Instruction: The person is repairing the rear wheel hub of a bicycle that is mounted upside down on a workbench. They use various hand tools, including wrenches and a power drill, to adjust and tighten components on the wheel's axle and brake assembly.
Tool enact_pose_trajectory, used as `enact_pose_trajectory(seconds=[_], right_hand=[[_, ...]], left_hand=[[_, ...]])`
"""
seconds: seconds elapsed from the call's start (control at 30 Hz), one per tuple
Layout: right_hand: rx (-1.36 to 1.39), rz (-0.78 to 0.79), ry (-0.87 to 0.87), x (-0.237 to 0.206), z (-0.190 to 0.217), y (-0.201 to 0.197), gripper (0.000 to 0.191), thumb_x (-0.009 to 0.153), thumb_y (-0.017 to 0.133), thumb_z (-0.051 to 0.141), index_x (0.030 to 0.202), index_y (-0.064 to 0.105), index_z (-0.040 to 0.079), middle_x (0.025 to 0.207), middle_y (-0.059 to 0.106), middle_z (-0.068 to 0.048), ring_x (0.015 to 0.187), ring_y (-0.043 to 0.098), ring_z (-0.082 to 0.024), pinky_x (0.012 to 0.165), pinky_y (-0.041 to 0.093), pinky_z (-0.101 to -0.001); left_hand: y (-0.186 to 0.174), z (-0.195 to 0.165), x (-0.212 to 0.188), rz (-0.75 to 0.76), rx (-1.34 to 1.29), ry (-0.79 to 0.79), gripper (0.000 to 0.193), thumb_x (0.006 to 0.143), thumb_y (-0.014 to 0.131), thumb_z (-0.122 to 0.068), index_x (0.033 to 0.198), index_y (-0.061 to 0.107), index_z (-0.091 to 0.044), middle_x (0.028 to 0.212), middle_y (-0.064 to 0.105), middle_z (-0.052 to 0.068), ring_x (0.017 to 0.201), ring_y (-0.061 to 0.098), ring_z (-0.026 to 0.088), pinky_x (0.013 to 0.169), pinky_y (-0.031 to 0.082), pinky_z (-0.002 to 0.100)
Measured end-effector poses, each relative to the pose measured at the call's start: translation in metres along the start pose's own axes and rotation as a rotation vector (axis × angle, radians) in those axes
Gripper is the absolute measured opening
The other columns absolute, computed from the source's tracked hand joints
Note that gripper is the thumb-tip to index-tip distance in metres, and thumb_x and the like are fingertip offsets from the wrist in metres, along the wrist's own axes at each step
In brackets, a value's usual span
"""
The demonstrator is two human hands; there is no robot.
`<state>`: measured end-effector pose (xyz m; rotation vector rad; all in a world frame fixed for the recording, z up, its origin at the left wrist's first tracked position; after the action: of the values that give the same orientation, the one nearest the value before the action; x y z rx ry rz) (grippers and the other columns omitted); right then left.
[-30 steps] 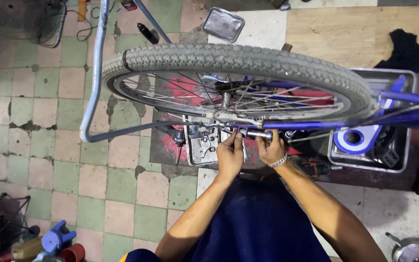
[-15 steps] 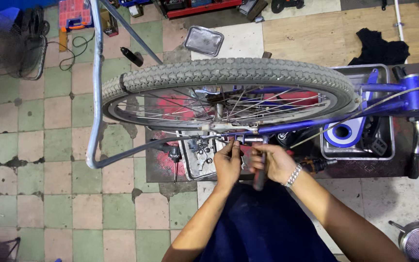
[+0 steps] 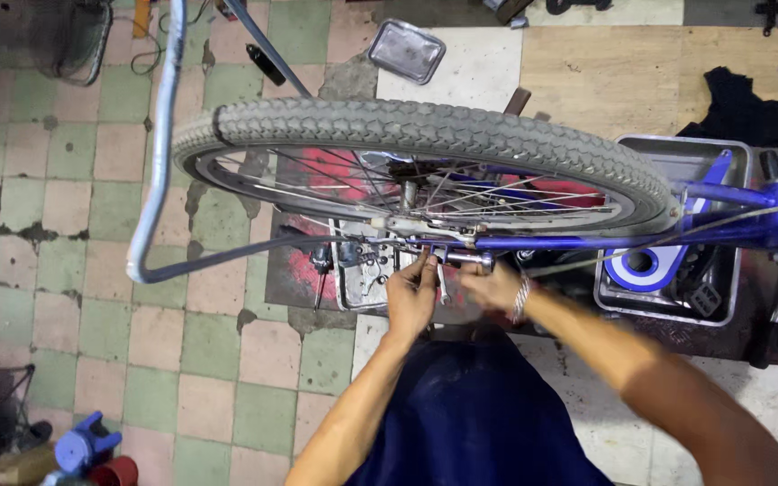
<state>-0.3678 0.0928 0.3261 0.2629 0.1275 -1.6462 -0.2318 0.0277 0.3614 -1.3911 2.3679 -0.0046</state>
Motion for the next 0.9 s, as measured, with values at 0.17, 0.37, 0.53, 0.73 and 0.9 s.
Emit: enact_pose_trajectory(seconds=[0.17, 0.37, 0.53, 0.73, 0.9], right_hand=[[-0.506, -0.079, -0.299, 0.016, 0.024, -0.021, 0.02, 0.088, 0.068, 0.025, 0.088, 0.067, 0.005, 0.063, 0.062, -0.001, 0.05, 0.06, -0.019, 0.044, 0.048, -0.0364], [-0.651, -0.02, -0.235, -0.013, 0.013, 0.039, 0.022, 0.088, 0.069, 0.025, 0.093, 0.069, 0.004, 0.066, 0.063, -0.002, 0.053, 0.061, -0.019, 0.045, 0.048, -0.0355], [-0.654, -0.071, -0.215, -0.01, 0.008, 0.04, 0.02, 0.089, 0.068, 0.024, 0.094, 0.07, 0.004, 0.069, 0.064, -0.002, 0.056, 0.063, -0.019, 0.049, 0.049, -0.035], [-0.593, -0.152, -0.282, 0.023, 0.036, -0.035, 0.019, 0.091, 0.067, 0.022, 0.097, 0.07, 0.005, 0.072, 0.066, -0.003, 0.06, 0.064, -0.019, 0.052, 0.05, -0.0343], [-0.621, 0.02, -0.221, -0.01, 0.019, 0.024, 0.018, 0.092, 0.066, 0.021, 0.098, 0.071, 0.005, 0.074, 0.067, -0.003, 0.063, 0.065, -0.019, 0.055, 0.051, -0.0338]], left_hand=[[-0.009, 0.001, 0.003, -0.031, 0.066, -0.018, 0.035, 0.103, 0.063, -0.028, 0.123, 0.075, -0.001, 0.061, 0.059, -0.004, 0.055, 0.046, 0.002, 0.049, 0.039, 0.024], [-0.011, 0.005, 0.006, -0.031, -0.005, -0.019, 0.034, 0.1, 0.062, -0.024, 0.124, 0.073, -0.003, 0.063, 0.063, -0.003, 0.054, 0.051, 0.003, 0.049, 0.043, 0.024], [-0.016, 0.007, 0.005, -0.056, 0.101, 0.014, 0.028, 0.104, 0.064, -0.023, 0.114, 0.073, 0.002, 0.061, 0.061, -0.004, 0.056, 0.047, 0.003, 0.049, 0.041, 0.025], [-0.013, 0.003, 0.009, -0.003, 0.011, -0.006, 0.025, 0.102, 0.062, -0.024, 0.104, 0.073, -0.002, 0.057, 0.056, -0.003, 0.05, 0.045, 0.004, 0.045, 0.037, 0.026], [-0.012, 0.013, 0.01, -0.01, 0.036, -0.069, 0.038, 0.105, 0.061, -0.028, 0.094, 0.076, 0.005, 0.056, 0.056, -0.001, 0.048, 0.046, 0.006, 0.045, 0.036, 0.027]])
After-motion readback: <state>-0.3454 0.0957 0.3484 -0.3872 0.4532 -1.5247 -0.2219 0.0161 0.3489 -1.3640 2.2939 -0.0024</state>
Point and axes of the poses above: each hand's wrist, its own x-axis towards the middle knuckle, its own y-axis out of the palm, z = x × y, the point moved 9 cm from there along x, towards the middle knuckle
